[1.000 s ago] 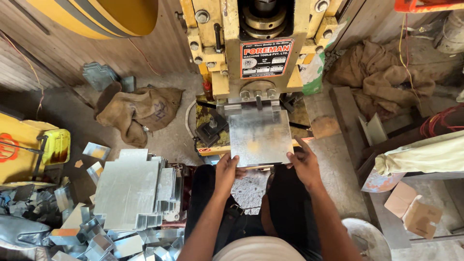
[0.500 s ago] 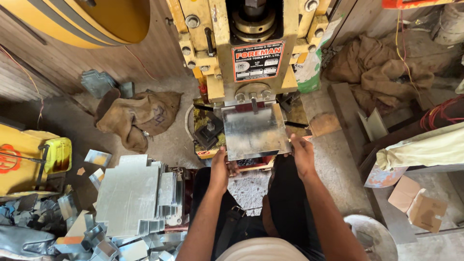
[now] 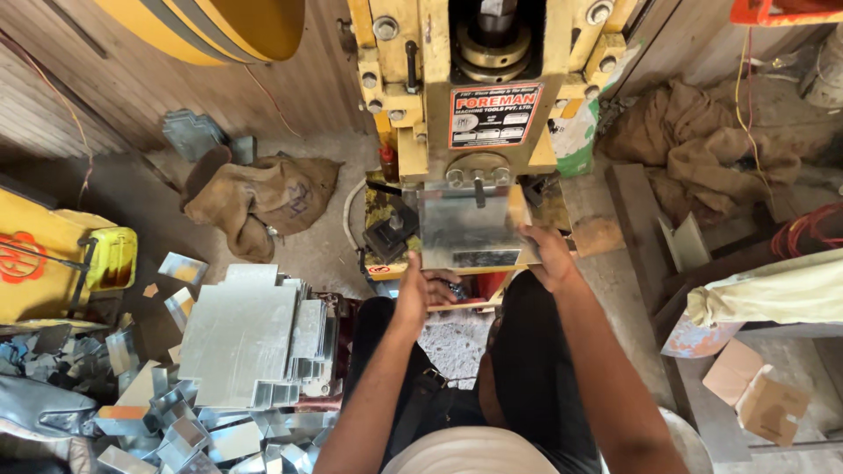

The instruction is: The person sits in front of a Foreman press machine and repeatedly places flat metal sheets into the machine's die. They operate the press to bend the metal, then remove the finished piece and place it on a growing pile. The person continues this cycle of loading, pressing, and unloading metal sheets.

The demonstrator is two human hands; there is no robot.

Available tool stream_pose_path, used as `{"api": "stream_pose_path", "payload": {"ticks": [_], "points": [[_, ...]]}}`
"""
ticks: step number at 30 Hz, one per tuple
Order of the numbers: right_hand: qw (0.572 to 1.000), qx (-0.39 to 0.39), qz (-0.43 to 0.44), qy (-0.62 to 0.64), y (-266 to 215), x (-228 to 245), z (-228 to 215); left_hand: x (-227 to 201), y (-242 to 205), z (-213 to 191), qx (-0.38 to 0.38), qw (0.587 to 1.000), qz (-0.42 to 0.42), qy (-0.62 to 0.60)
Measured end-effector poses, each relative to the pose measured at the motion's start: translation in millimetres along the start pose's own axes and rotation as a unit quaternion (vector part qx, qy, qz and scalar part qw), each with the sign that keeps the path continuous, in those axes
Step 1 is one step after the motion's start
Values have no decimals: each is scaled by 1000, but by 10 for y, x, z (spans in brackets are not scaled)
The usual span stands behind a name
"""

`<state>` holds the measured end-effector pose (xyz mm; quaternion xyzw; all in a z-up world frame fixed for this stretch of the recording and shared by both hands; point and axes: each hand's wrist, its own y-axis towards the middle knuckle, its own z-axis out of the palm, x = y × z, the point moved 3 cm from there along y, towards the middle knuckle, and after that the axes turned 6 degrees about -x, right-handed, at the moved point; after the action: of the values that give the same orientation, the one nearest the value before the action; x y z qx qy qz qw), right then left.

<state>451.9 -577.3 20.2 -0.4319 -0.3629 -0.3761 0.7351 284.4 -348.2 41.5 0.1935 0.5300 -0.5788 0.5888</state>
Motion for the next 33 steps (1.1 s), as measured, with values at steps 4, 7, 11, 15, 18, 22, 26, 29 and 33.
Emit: {"api": "stream_pose_path", "payload": {"ticks": [4,7,11,15,18,22,26,29,33], "points": [[980,-96,-123,125,-407,-2,-20,-31,-146,171,24,997,-15,75],[986,-87,-88,116,-781,-72,322,80,-177,213,73,996,-1,57],[998,34,-18,40,-944,-262,530,211,17,163,31,998,47,43],[1000,12,27,-9,-806,-573,533,262,152,57,-44,995,87,9],[999,-30,-19,-40,-643,-720,515,255,184,-31,-92,993,45,61],[992,-94,-43,-77,-571,-745,513,111,268,26,-65,996,44,50],[987,-120,-58,-95,-602,-660,541,142,44,-72,-26,994,-70,75],[983,-136,-75,-94,-592,-676,515,280,-152,-205,154,967,-99,179],[980,-110,-93,-138,-636,-792,350,347,-308,-153,285,916,-100,264]]}}
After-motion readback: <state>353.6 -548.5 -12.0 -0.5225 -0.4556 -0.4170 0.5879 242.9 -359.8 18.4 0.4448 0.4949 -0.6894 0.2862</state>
